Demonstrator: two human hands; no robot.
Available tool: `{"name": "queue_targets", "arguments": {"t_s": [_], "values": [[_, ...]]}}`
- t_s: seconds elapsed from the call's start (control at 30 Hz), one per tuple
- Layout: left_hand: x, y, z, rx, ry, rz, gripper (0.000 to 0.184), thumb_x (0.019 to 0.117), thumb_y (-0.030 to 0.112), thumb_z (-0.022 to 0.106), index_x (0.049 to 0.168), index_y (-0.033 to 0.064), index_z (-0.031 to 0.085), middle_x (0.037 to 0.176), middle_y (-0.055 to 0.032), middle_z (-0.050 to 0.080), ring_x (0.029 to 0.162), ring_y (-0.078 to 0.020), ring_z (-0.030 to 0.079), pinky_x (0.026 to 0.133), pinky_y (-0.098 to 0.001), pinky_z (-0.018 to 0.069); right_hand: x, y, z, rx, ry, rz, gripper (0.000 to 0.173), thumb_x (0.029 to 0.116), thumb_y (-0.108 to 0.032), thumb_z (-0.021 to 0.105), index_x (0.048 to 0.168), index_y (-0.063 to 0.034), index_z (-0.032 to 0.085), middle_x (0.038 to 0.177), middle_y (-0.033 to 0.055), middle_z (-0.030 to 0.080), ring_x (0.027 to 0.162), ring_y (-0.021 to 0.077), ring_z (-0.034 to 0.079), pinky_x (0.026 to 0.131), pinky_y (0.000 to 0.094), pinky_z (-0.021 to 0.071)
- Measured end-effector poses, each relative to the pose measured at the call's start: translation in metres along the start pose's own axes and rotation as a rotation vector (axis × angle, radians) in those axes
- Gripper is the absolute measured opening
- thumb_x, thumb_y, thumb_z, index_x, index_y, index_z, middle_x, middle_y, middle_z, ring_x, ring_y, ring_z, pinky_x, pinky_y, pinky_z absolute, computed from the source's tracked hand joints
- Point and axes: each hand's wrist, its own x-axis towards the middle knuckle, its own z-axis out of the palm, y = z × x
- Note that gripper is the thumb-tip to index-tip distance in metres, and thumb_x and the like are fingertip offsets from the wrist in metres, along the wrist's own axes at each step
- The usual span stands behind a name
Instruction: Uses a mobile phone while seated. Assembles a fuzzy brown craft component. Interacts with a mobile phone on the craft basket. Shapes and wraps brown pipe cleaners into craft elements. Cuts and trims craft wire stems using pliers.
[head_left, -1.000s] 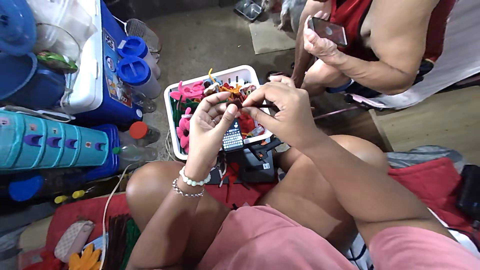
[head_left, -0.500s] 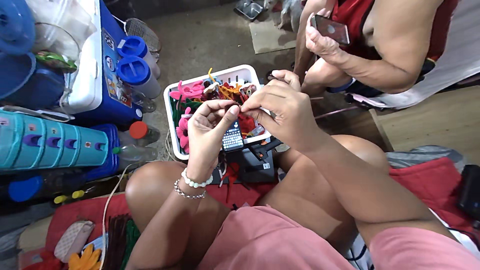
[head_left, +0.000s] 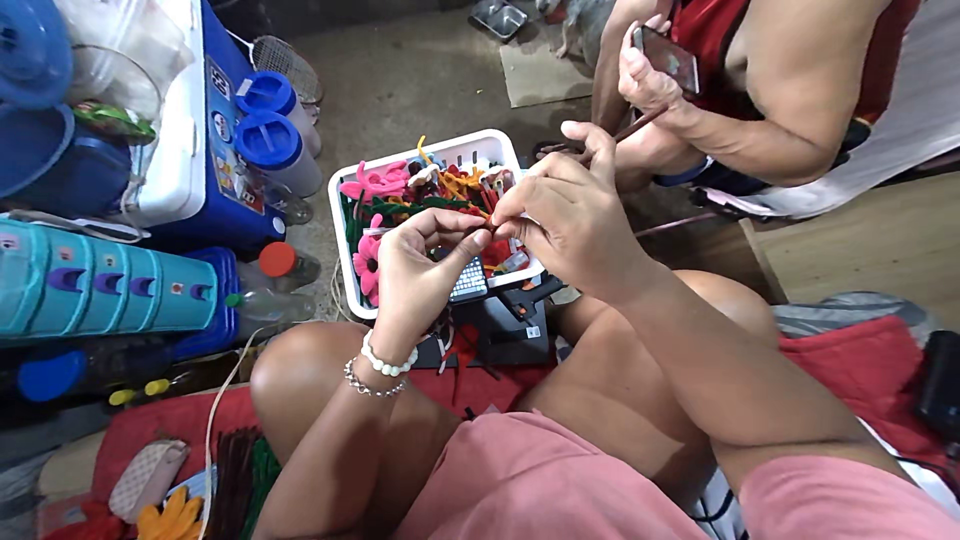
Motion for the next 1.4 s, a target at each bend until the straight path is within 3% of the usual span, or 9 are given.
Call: {"name": "queue_targets", "arguments": {"t_s": [0.1,0.2,0.37,0.53,0.77,1.1,1.3,1.4], "values": [[0.000,-0.002,-0.002,0.255,-0.023,0.111,0.013,0.0865,0.006,0.079,0.098,0.0063,0.073,0.090,0.0017,0.076,0.080,-0.0046,0.072,0.074,-0.0222,0.0611,-0.001,0.002,-0.001,-0.040,-0.067,-0.073,0.012,0.0965,-0.006,0.066,0.097,-0.0100,0.078,0.086,0.0036,0.074,0.095,0.0253,0.069,0.112,0.0696,0.0255],[-0.001,-0.003,-0.004,0.325,-0.082,0.075,0.011,0.0873,0.010,0.080,0.097,0.0094,0.076,0.088,0.0038,0.076,0.079,-0.0033,0.072,0.072,-0.0225,0.0619,-0.002,0.007,-0.001,-0.073,-0.125,-0.133,0.017,0.0957,-0.004,0.065,0.097,-0.0131,0.078,0.086,0.0022,0.074,0.099,0.0260,0.068,0.113,0.0705,0.0222],[0.002,0.006,-0.013,0.062,-0.168,-0.063,0.015,0.0951,0.005,0.071,0.110,0.0028,0.074,0.096,-0.0039,0.076,0.078,-0.0098,0.073,0.073,-0.0244,0.0620,0.001,0.009,-0.004,-0.009,-0.083,-0.075,0.011,0.0959,-0.010,0.069,0.095,-0.0115,0.079,0.091,0.0028,0.074,0.103,0.0255,0.068,0.112,0.0697,0.0240],[0.004,0.009,-0.017,-0.006,-0.172,-0.098,0.019,0.1029,0.010,0.060,0.119,0.0046,0.068,0.105,-0.0043,0.073,0.087,-0.0113,0.070,0.077,-0.0248,0.0596,0.000,0.012,-0.006,0.026,-0.061,-0.062,0.011,0.0967,-0.014,0.069,0.093,-0.0117,0.079,0.090,0.0026,0.073,0.103,0.0253,0.067,0.112,0.0696,0.0239],[0.004,0.006,-0.015,-0.014,-0.127,-0.098,0.016,0.0991,0.008,0.065,0.115,0.0063,0.066,0.099,-0.0029,0.071,0.084,-0.0095,0.068,0.072,-0.0221,0.0575,0.000,0.011,-0.005,0.030,-0.059,-0.048,0.013,0.0982,-0.019,0.068,0.100,-0.0132,0.080,0.091,0.0017,0.074,0.101,0.0243,0.067,0.112,0.0686,0.0247],[0.005,0.005,-0.014,-0.029,-0.156,-0.068,0.023,0.0927,0.002,0.072,0.114,0.0055,0.063,0.089,-0.0025,0.072,0.075,-0.0093,0.069,0.067,-0.0219,0.0588,-0.001,0.012,-0.006,0.104,-0.080,-0.023,0.009,0.0933,-0.017,0.072,0.092,-0.0150,0.080,0.092,-0.0005,0.074,0.107,0.0241,0.065,0.112,0.0697,0.0229],[0.003,0.001,-0.008,0.189,-0.083,0.076,0.029,0.0899,0.004,0.074,0.116,0.0059,0.062,0.098,-0.0011,0.072,0.086,-0.0091,0.071,0.076,-0.0262,0.0615,0.000,0.015,-0.004,0.066,-0.112,-0.009,0.008,0.0922,-0.020,0.073,0.095,-0.0175,0.080,0.093,-0.0023,0.074,0.106,0.0228,0.065,0.112,0.0690,0.0234],[0.000,0.000,-0.003,0.194,-0.065,0.059,0.029,0.0917,0.004,0.072,0.119,0.0061,0.061,0.097,-0.0012,0.072,0.085,-0.0084,0.070,0.075,-0.0248,0.0604,0.000,0.015,-0.002,0.021,-0.079,-0.056,0.010,0.0950,-0.018,0.070,0.095,-0.0176,0.080,0.091,-0.0012,0.073,0.103,0.0233,0.066,0.111,0.0699,0.0242]]}}
